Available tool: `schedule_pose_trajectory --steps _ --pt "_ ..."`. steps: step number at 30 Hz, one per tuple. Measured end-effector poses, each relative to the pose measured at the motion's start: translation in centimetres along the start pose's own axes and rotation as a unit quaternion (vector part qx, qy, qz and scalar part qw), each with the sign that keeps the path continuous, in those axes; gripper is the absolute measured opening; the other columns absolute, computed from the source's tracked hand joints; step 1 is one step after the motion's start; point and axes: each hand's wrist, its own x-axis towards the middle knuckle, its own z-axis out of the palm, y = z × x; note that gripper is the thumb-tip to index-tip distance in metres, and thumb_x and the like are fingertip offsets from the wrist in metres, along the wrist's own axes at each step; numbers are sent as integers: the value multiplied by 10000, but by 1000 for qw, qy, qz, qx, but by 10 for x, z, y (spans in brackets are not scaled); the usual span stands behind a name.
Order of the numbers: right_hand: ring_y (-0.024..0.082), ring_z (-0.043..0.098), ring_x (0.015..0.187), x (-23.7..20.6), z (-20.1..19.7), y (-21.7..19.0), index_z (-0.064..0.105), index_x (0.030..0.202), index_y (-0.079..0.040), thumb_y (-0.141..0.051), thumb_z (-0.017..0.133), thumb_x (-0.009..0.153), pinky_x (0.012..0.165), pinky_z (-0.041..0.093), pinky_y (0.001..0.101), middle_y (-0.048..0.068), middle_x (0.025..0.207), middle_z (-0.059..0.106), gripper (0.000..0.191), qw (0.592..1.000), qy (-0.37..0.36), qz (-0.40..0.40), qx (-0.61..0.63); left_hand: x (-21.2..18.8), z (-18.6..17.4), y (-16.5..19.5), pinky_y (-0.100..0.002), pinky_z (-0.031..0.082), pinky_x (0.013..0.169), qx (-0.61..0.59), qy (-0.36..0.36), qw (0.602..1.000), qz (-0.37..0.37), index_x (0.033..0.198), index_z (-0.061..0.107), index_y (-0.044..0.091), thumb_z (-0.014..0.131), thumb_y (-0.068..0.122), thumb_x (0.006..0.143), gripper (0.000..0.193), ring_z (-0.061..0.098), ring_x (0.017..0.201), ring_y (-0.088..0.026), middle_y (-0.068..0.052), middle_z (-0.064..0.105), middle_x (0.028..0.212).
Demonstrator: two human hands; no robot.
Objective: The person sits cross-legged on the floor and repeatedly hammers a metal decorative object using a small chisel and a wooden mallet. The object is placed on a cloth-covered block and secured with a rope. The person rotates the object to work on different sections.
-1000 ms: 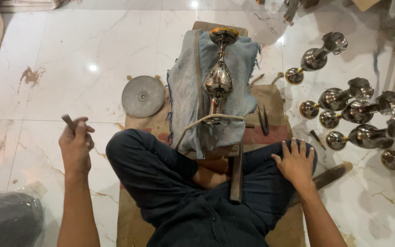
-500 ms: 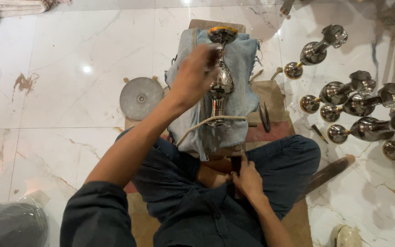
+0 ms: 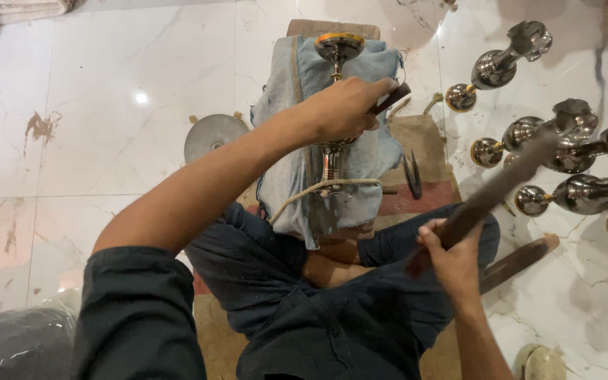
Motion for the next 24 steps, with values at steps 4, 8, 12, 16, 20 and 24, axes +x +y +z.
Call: schedule_pose_trajectory --steps 4,8,12,16,20,24 --pt "172 662 865 18 -16 -17 335 1529 -33 -44 787 890 789 545 295 60 962 654 783 982 64 -114 -138 -1 -1 1 -496 543 804 19 -25 999 27 1384 522 82 730 94 886 540 730 924 -357 -165 753 926" --pt "198 693 822 36 -19 -47 407 1415 -4 -46 815 873 746 580 327 88 957 679 680 985 12 -44 -165 -2 4 1 -502 538 788 58 -13 997 49 1414 541 110 721 121 914 531 724 918 -340 -165 739 981" --pt "182 677 807 51 -16 -65 201 1620 -95 -48 772 910 756 595 314 56 953 650 912 991 49 -120 -31 -3 6 -1 -502 538 806 60 -9 996 61 1440 526 104 715 109 902 571 707 942 -353 -169 725 1018" --pt "272 685 780 68 -20 -65 365 1593 -127 -61 905 836 711 565 414 137 886 656 932 849 -29 -218 -481 -4 7 -3 -504 532 816 71 -1 994 78 1394 550 89 705 100 901 517 697 932 -353 -154 707 1032" --pt "276 693 851 75 -25 -59 383 1566 -93 -120 833 970 784 591 421 158 1000 660 748 956 -13 -179 -233 -8 10 -4 -490 539 831 68 14 994 81 1354 557 91 696 116 931 446 698 907 -317 -124 677 993" --pt "320 687 844 73 -28 -59 393 1543 -101 -184 821 907 741 578 459 172 1023 662 771 953 12 -166 -255 -18 11 -4 -476 542 779 86 30 992 84 1369 531 103 682 130 962 435 685 887 -315 -124 645 995"
